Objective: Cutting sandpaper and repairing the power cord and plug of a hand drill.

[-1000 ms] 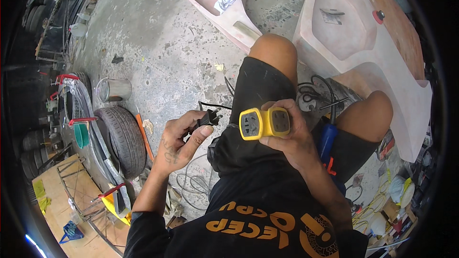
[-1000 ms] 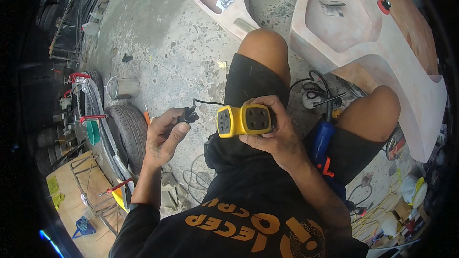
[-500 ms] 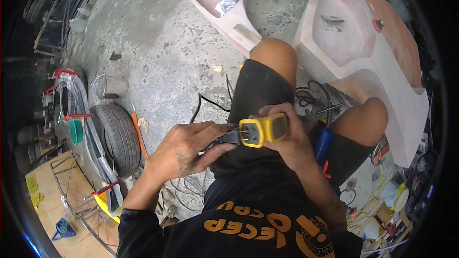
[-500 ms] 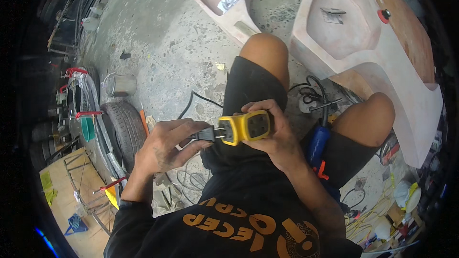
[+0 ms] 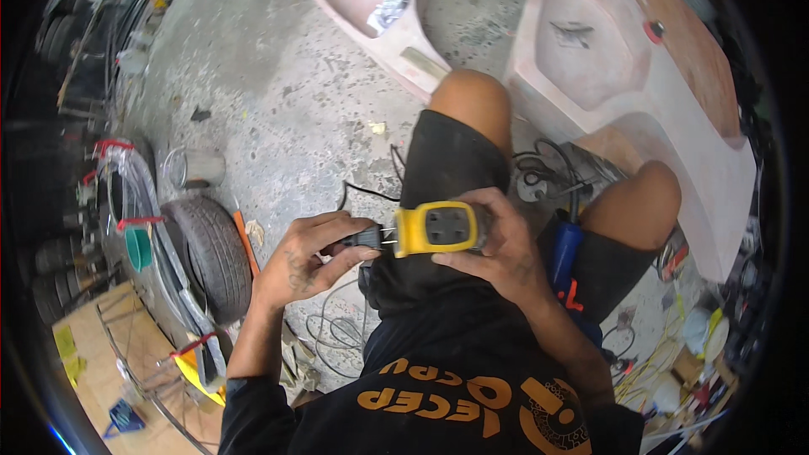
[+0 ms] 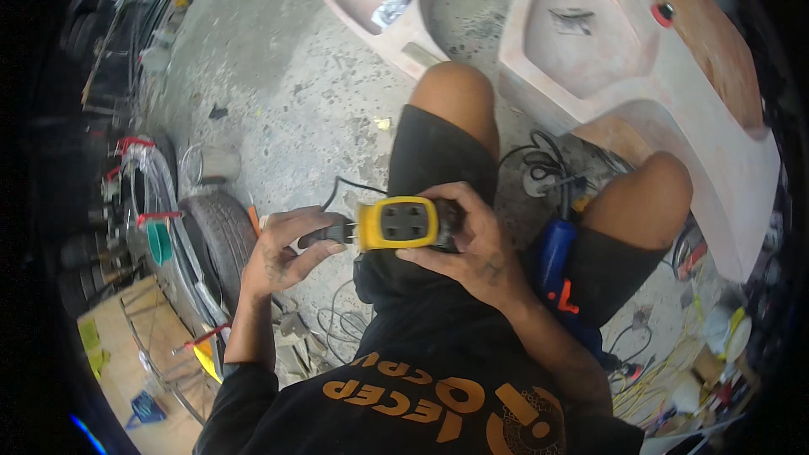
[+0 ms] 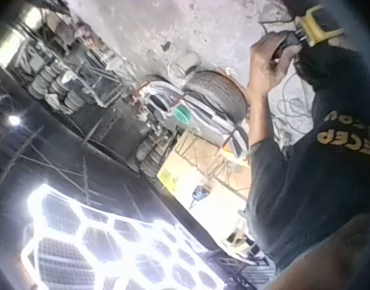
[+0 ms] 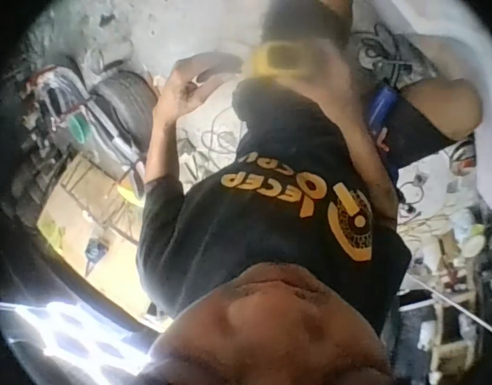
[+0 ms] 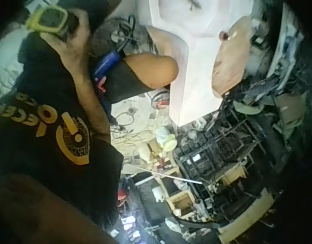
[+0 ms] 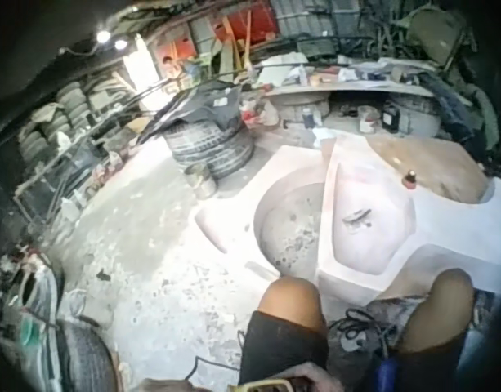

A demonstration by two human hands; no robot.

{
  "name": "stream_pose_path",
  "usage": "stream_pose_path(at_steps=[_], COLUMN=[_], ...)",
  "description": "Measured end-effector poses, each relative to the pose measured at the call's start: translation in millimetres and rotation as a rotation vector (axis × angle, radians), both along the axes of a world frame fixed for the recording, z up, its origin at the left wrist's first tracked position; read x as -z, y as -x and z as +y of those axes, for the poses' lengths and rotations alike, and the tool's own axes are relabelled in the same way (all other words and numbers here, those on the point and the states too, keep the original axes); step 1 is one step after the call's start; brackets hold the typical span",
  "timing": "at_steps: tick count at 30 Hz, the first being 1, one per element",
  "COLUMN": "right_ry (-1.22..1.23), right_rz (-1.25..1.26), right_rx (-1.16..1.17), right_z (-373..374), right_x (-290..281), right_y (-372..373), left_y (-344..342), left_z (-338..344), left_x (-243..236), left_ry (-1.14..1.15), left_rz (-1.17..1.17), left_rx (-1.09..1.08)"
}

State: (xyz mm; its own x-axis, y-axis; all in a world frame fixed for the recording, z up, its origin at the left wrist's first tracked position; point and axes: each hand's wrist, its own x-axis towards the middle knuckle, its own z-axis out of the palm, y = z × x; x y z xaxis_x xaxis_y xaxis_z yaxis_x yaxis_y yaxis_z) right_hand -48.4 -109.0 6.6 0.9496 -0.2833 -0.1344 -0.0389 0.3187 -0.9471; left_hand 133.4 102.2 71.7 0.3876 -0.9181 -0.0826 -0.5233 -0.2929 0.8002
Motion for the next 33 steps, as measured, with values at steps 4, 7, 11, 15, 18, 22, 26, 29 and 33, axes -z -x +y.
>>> stream_pose_path(at_steps=[4,7,11,15,18,22,26,29,33], right_ry=[0.153,0.280,0.039,-0.016,0.011,0.145,0.541,0.672,0.699], right_rz=[0.033,0.076,0.103,0.156,0.160,0.046,-0.039,-0.003,0.043], right_rx=[-0.028,-0.082,-0.047,-0.025,-0.011,-0.027,-0.007,-0.029,-0.080], right_z=[-1.5,-1.0,4.3,0.8,-0.8,3.1,5.3,6.7,2.9], right_x=[1.1,1.8,-0.4,0.5,-0.1,9.7,9.9,3.9,-7.7], right_y=[4.9,1.3,-2.7,-2.2,-1.5,-2.4,-0.1,2.4,-2.2], left_y=[2.9,-0.1,-3.2,-6.0,-5.5,-5.5,-3.5,-1.0,4.9], left_z=[-13.9,-11.9,-4.0,-3.1,0.7,1.9,-0.7,-2.9,-5.5], left_x=[-8.7,-8.4,0.5,-3.0,-5.3,-4.1,3.2,11.0,13.4], left_ry=[0.038,0.031,0.014,-0.037,-0.019,0.006,0.043,0.072,0.045], left_rz=[-0.027,-0.059,0.021,0.042,0.019,0.023,0.025,-0.010,-0.008], left_rx=[0.107,0.125,0.017,-0.035,-0.064,-0.036,0.024,0.060,0.081])
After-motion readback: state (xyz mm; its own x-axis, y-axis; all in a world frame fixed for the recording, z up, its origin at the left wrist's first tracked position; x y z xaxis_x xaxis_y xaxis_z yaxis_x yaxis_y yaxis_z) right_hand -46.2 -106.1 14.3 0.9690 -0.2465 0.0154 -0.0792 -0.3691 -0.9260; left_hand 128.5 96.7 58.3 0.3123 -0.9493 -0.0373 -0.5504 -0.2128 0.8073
